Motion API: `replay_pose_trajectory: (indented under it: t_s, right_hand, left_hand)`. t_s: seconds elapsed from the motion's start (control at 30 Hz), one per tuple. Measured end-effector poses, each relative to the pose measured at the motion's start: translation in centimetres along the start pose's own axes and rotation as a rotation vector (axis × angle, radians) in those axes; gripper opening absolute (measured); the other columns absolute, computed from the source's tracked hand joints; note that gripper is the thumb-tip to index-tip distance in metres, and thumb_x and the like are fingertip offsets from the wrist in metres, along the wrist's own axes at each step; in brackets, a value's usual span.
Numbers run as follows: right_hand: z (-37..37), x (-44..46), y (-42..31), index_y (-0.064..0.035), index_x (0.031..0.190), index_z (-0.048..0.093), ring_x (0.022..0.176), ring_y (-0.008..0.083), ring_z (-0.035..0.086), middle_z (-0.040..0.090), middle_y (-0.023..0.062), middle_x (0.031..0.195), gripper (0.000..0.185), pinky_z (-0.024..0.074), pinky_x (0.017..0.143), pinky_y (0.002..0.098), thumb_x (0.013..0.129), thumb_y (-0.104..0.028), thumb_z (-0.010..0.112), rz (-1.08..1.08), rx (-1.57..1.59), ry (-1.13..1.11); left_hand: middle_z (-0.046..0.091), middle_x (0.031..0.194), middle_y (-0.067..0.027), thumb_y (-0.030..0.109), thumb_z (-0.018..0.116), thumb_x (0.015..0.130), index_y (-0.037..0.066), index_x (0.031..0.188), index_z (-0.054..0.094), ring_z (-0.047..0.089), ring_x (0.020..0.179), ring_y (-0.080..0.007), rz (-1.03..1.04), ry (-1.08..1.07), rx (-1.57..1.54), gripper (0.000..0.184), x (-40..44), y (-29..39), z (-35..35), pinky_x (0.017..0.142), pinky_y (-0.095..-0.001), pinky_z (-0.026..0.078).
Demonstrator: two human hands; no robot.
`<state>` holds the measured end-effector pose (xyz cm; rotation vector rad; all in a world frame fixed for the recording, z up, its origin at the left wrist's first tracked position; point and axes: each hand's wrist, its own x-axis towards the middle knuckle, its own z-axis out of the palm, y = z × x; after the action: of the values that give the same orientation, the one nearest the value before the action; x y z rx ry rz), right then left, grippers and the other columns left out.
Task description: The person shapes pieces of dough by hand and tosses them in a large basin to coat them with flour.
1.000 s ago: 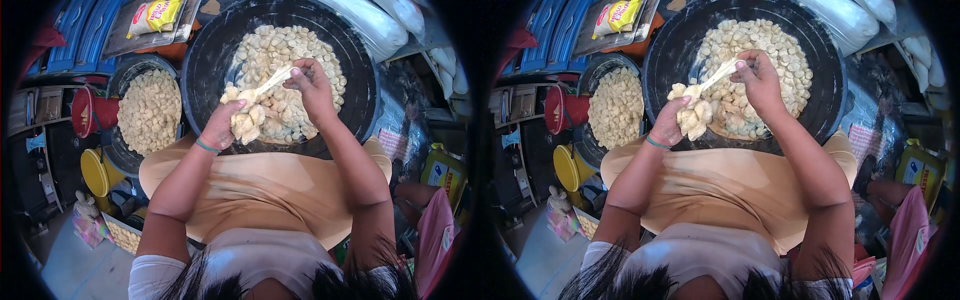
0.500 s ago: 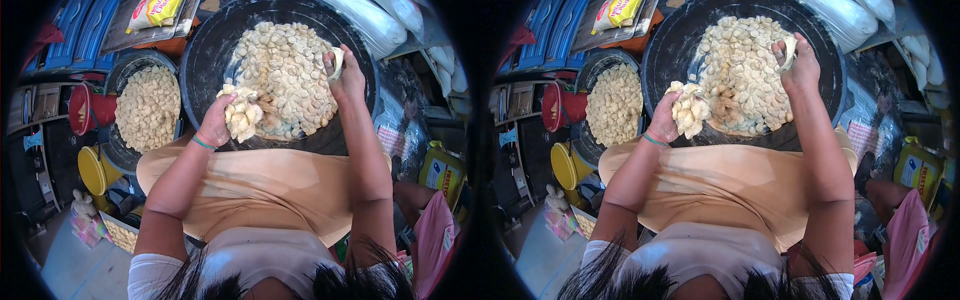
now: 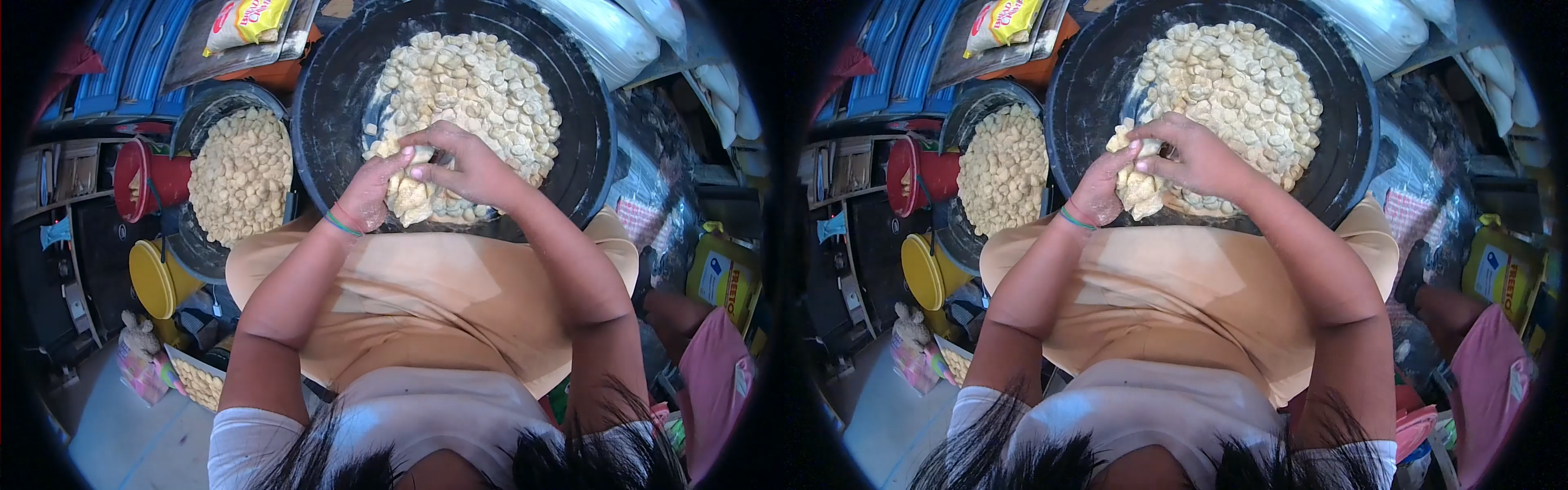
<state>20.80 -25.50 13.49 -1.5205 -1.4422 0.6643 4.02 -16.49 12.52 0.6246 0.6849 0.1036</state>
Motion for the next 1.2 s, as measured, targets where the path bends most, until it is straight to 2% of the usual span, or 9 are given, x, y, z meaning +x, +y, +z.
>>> replay_pose_trajectory:
  t_s: [0.23, 0.37, 0.47, 0.63, 0.77, 0.87, 1.0, 1.13, 1.2]
  right_hand:
    - [-2.9, 1.0, 1.9, -0.0067, 0.109, 0.062, 0.097, 0.0212, 0.058, 0.064, 0.0105, 0.099, 0.024, 0.0435, 0.089, 0.0321, 0.091, -0.021, 0.057, 0.398, 0.232, 0.292]
    - [-2.4, 0.1, 0.2, -0.0065, 0.119, 0.057, 0.087, 0.0188, 0.058, 0.062, 0.0086, 0.100, 0.035, 0.0464, 0.083, 0.0315, 0.088, -0.022, 0.063, 0.312, -0.017, -0.051]
    - [-1.2, -0.4, -1.4, -0.0035, 0.117, 0.056, 0.081, 0.0167, 0.060, 0.062, 0.0087, 0.099, 0.035, 0.0489, 0.076, 0.0294, 0.086, -0.018, 0.066, 0.546, 0.469, -0.216]
    - [-2.6, 0.6, 0.4, -0.0019, 0.108, 0.060, 0.091, 0.0169, 0.060, 0.059, 0.0085, 0.106, 0.029, 0.0477, 0.084, 0.0284, 0.080, 0.000, 0.052, 0.520, 0.500, 0.211]
    - [-4.0, 0.5, 0.4, -0.0047, 0.111, 0.061, 0.106, 0.0257, 0.055, 0.055, 0.0135, 0.118, 0.032, 0.0426, 0.093, 0.0382, 0.079, -0.007, 0.059, 0.186, 0.119, 0.060]
    - [-2.7, 0.0, -3.4, -0.0048, 0.107, 0.064, 0.105, 0.0283, 0.055, 0.054, 0.0153, 0.119, 0.030, 0.0424, 0.093, 0.0365, 0.078, -0.014, 0.066, 0.198, 0.125, -0.204]
    - [-0.5, -0.8, -2.0, -0.0044, 0.107, 0.061, 0.090, 0.0270, 0.060, 0.055, 0.0139, 0.110, 0.034, 0.0480, 0.081, 0.0358, 0.079, -0.022, 0.070, 0.281, 0.030, -0.104]
    - [-1.3, -0.1, -1.6, -0.0037, 0.111, 0.057, 0.089, 0.0169, 0.059, 0.055, 0.0086, 0.115, 0.025, 0.0504, 0.078, 0.0315, 0.086, -0.005, 0.057, 0.698, 0.747, 0.172]
    - [-1.1, -0.2, -2.2, -0.0013, 0.110, 0.054, 0.087, 0.0148, 0.058, 0.055, 0.0101, 0.111, 0.021, 0.0519, 0.074, 0.0277, 0.088, -0.001, 0.053, 0.566, 0.714, 0.151]
  left_hand:
    - [0.062, 0.108, -0.0119, 0.023, 0.051, 0.094, 0.003, 0.121, 0.051, 0.063, 0.099, -0.0219, 0.009, -0.022, -0.092, 0.034, 0.2, 0.6, 0.9, 0.087, -0.0359, 0.051]
    - [0.059, 0.110, -0.0112, 0.014, 0.053, 0.088, 0.005, 0.119, 0.048, 0.060, 0.103, -0.0213, 0.115, -0.126, -0.152, 0.032, 0.6, 0.4, -0.2, 0.090, -0.0358, 0.049]
    - [0.057, 0.110, -0.0108, 0.009, 0.053, 0.084, 0.006, 0.118, 0.045, 0.059, 0.103, -0.0220, 0.214, -0.072, 0.073, 0.035, 0.5, 0.5, 0.1, 0.090, -0.0361, 0.049]
    - [0.054, 0.120, -0.0178, 0.004, 0.052, 0.078, 0.004, 0.120, 0.043, 0.059, 0.107, -0.0275, 0.140, -0.167, -0.023, 0.043, 0.6, 1.2, -0.4, 0.091, -0.0388, 0.050]
    - [0.054, 0.121, -0.0189, 0.004, 0.051, 0.077, 0.000, 0.122, 0.043, 0.059, 0.109, -0.0288, 0.134, -0.155, -0.102, 0.045, 0.6, 1.0, 0.2, 0.094, -0.0409, 0.049]
    - [0.054, 0.120, -0.0177, 0.007, 0.052, 0.079, -0.003, 0.124, 0.043, 0.058, 0.110, -0.0288, 0.134, -0.179, -0.272, 0.046, 0.7, 0.9, 0.2, 0.097, -0.0406, 0.046]
    - [0.057, 0.118, -0.0142, 0.003, 0.053, 0.084, -0.006, 0.127, 0.044, 0.059, 0.107, -0.0247, 0.069, -0.218, -0.126, 0.045, 1.4, 0.0, -1.6, 0.093, -0.0378, 0.048]
    - [0.056, 0.120, -0.0139, 0.002, 0.057, 0.082, -0.003, 0.128, 0.042, 0.058, 0.109, -0.0245, 0.179, -0.165, -0.055, 0.048, 0.5, 0.9, 0.5, 0.092, -0.0375, 0.049]
    - [0.053, 0.123, -0.0146, 0.005, 0.058, 0.083, 0.000, 0.128, 0.040, 0.057, 0.112, -0.0261, 0.198, -0.204, -0.047, 0.049, 0.3, 1.6, 0.7, 0.093, -0.0388, 0.049]
